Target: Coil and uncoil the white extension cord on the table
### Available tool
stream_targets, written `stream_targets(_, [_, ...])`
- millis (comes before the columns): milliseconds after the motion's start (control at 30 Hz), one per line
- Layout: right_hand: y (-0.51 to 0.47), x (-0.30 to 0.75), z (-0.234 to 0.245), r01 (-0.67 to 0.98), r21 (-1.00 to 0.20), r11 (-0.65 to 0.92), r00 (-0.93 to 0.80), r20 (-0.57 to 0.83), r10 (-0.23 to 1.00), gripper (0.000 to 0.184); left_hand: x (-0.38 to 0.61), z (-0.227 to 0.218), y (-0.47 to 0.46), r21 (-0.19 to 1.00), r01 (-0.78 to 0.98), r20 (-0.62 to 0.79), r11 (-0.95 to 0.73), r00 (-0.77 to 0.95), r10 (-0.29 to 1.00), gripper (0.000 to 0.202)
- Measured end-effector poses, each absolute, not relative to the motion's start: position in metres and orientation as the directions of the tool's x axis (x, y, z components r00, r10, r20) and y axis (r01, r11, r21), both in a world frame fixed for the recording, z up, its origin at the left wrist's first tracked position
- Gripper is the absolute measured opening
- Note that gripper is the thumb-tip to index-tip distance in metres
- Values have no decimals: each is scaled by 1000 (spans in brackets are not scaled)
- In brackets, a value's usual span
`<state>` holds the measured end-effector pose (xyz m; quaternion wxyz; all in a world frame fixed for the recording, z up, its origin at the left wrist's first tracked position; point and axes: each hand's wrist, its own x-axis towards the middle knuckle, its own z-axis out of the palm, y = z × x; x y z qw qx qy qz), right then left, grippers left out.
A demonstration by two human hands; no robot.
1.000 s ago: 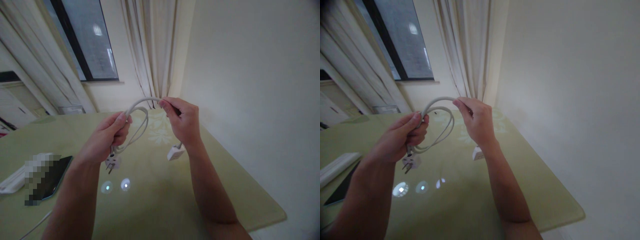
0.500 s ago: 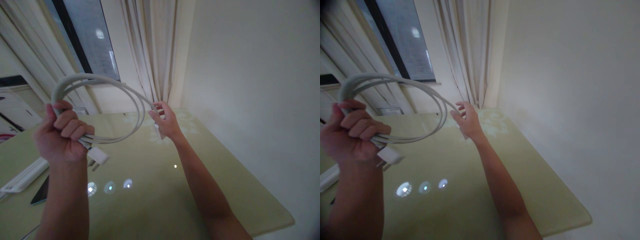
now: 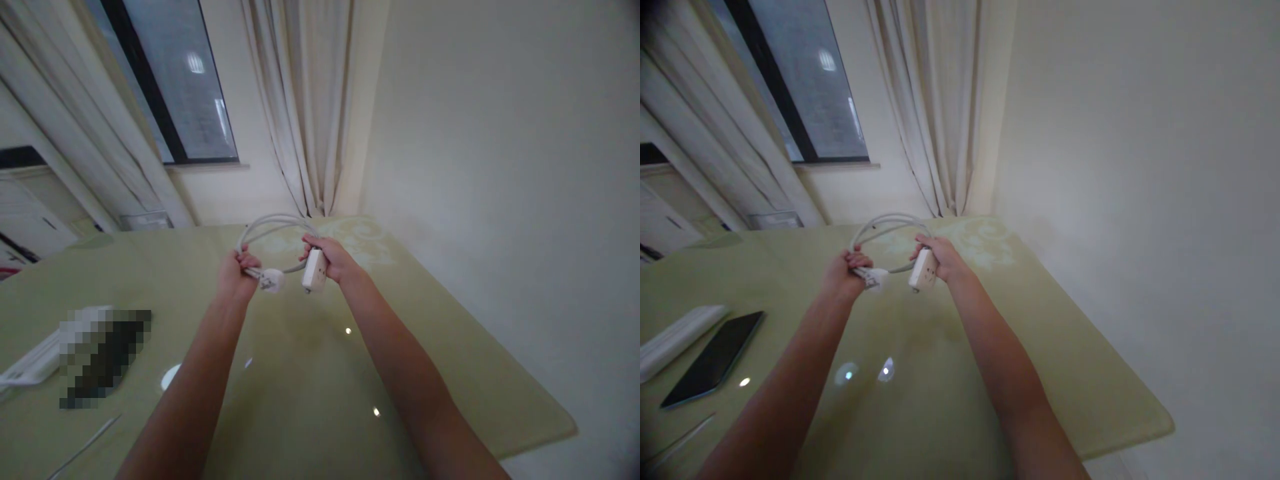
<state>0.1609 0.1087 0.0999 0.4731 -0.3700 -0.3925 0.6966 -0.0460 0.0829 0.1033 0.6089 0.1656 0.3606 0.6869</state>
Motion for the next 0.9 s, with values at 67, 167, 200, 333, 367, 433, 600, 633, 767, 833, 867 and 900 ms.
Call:
stream_targets(67, [123, 172, 79, -238, -918, -316, -180, -278, 943, 18, -27, 74, 95, 789, -597, -348, 145, -239, 907, 29])
stream_targets(167, [137, 196, 53, -128, -908, -400, 13, -405, 914, 18, -1, 38, 98, 821, -524, -386, 228, -215, 897, 28])
stream_targets(200, [141, 205, 47, -115, -906, -408, 72, -417, 906, 17, 5, 28, 96, 835, -497, -377, 237, -204, 903, 24])
stream_targets(333, [150, 248, 31, -74, -926, -369, 336, -372, 865, 15, 23, 2, 86, 994, 63, -83, 88, -85, 993, 13])
stream_targets(367, [151, 258, 29, -57, -935, -350, 411, -341, 846, 15, 27, -3, 84, 962, 274, 26, -17, -30, 999, 16])
stream_targets(433, [153, 276, 24, -18, -951, -309, 538, -270, 799, 14, 33, -12, 78, 792, 582, 186, -183, 56, 981, 27])
stream_targets(600, [153, 302, 16, 87, -958, -273, 710, -133, 691, 17, 38, -19, 65, 499, 789, 235, -359, 275, 932, 46])
stream_targets(633, [153, 304, 16, 110, -955, -274, 730, -109, 674, 20, 38, -19, 63, 472, 779, 231, -413, 343, 911, 47])
stream_targets(767, [153, 303, 27, 232, -941, -246, 788, 33, 615, 43, 41, -16, 57, 379, 688, 245, -619, 571, 784, 54])
stream_targets(833, [153, 293, 42, 359, -920, -159, 742, 179, 646, 44, 44, -15, 54, 345, 642, 258, -685, 637, 726, 56])
stream_targets(867, [152, 285, 51, 423, -902, -89, 682, 252, 687, 40, 46, -15, 53, 332, 632, 264, -700, 650, 712, 57])
stream_targets(900, [150, 273, 62, 472, -882, -7, 599, 314, 737, 34, 48, -15, 52, 323, 633, 268, -704, 652, 709, 57])
